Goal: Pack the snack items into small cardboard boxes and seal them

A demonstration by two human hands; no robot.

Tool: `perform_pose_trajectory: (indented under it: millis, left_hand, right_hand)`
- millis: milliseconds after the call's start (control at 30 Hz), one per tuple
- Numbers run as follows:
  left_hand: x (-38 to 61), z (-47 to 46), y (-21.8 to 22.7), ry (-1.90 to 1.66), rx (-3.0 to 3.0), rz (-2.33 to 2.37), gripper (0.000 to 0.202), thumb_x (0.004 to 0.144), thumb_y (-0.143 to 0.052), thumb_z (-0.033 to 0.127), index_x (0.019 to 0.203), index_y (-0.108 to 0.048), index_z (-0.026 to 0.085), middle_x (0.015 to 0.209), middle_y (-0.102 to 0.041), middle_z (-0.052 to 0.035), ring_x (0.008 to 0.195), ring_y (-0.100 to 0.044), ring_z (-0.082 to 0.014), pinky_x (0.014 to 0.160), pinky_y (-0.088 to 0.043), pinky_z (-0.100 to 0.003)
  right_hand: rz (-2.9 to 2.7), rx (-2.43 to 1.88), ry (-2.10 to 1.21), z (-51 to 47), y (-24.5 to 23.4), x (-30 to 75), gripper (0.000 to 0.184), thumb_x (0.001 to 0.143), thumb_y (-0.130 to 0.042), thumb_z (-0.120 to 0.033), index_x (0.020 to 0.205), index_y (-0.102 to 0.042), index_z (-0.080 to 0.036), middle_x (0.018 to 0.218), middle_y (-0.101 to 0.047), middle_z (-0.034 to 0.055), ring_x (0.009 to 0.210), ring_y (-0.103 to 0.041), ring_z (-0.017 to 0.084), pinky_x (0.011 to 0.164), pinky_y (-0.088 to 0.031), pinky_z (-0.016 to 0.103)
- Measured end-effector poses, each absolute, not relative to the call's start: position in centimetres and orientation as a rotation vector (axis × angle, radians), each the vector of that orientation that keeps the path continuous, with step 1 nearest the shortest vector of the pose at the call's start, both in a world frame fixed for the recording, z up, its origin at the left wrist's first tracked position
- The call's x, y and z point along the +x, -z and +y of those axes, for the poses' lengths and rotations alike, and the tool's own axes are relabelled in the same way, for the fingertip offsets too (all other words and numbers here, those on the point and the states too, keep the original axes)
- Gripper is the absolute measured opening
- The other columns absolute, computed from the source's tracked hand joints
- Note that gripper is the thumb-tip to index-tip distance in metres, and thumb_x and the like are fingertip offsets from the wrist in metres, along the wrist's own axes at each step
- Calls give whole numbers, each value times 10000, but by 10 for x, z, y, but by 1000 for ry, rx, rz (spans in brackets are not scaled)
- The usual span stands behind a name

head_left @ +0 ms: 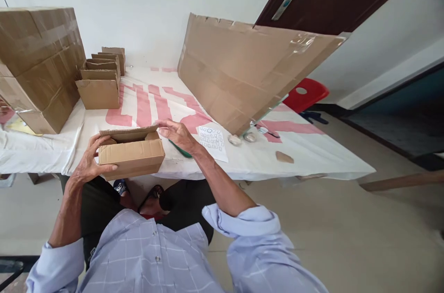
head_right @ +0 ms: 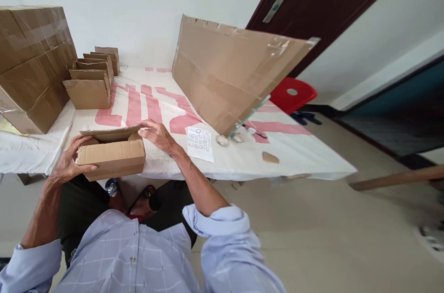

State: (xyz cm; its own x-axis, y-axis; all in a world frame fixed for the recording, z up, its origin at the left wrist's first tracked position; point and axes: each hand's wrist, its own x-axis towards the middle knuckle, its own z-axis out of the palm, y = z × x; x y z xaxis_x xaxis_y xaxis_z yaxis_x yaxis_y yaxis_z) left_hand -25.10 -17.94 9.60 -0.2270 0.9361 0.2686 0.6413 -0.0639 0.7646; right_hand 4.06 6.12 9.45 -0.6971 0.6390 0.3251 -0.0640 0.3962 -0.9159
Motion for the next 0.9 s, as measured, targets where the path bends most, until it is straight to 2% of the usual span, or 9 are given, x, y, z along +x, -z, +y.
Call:
perform_pose_trajectory:
  millis: [167, 367, 533, 667, 900]
  left_hand:
    - [-251, -178, -101, -1172, 1713, 1862, 948, 721, -945, 731, 1515, -623, 327, 1667, -462, -137, 1566, -513, -458, 1102, -635, -575]
    - [-256, -176, -102, -1162, 1736, 1856, 908, 734, -931, 737, 1485, -639, 317, 1662, -461, -139, 1568, -519, -449, 1101, -642, -579]
    - [-259, -172, -105, -1175, 1772, 1799, 847, 734, -950, 703, 1430, -672, 308, 1703, -437, -141, 1623, -458, -457, 1119, -645, -554]
    - [-260, -171, -108, -1152, 1780, 1805, 812, 741, -950, 691, 1398, -684, 295, 1706, -440, -151, 1611, -479, -452, 1119, -646, -550]
    - [-259, -173, -113, -1082, 1820, 1803, 751, 771, -940, 666, 1375, -713, 281, 1712, -451, -157, 1607, -490, -443, 1159, -618, -556]
  right_hand:
    - [-2011, -500, -1367, 62, -116, 23, 413, 839, -860, -564, 1035, -853, -200, 1089, -830, 80, 1031, -741, 246, 980, -591, 417]
    - [-2040, -515, -1298, 72, -123, 18, 398, 812, -839, -582, 800, -796, -187, 836, -748, 37, 838, -652, 194, 811, -525, 354]
    - [-2049, -529, -1288, 73, -127, 16, 448, 794, -836, -628, 730, -746, -193, 743, -692, 20, 753, -606, 173, 762, -506, 346]
    - [-2070, -535, -1282, 75, -129, 13, 425, 803, -822, -609, 717, -734, -202, 704, -679, 11, 724, -600, 169, 731, -509, 336]
    - [-2091, -553, -1370, 77, -133, 11, 352, 794, -817, -535, 737, -767, -192, 781, -782, 52, 766, -682, 171, 766, -590, 323]
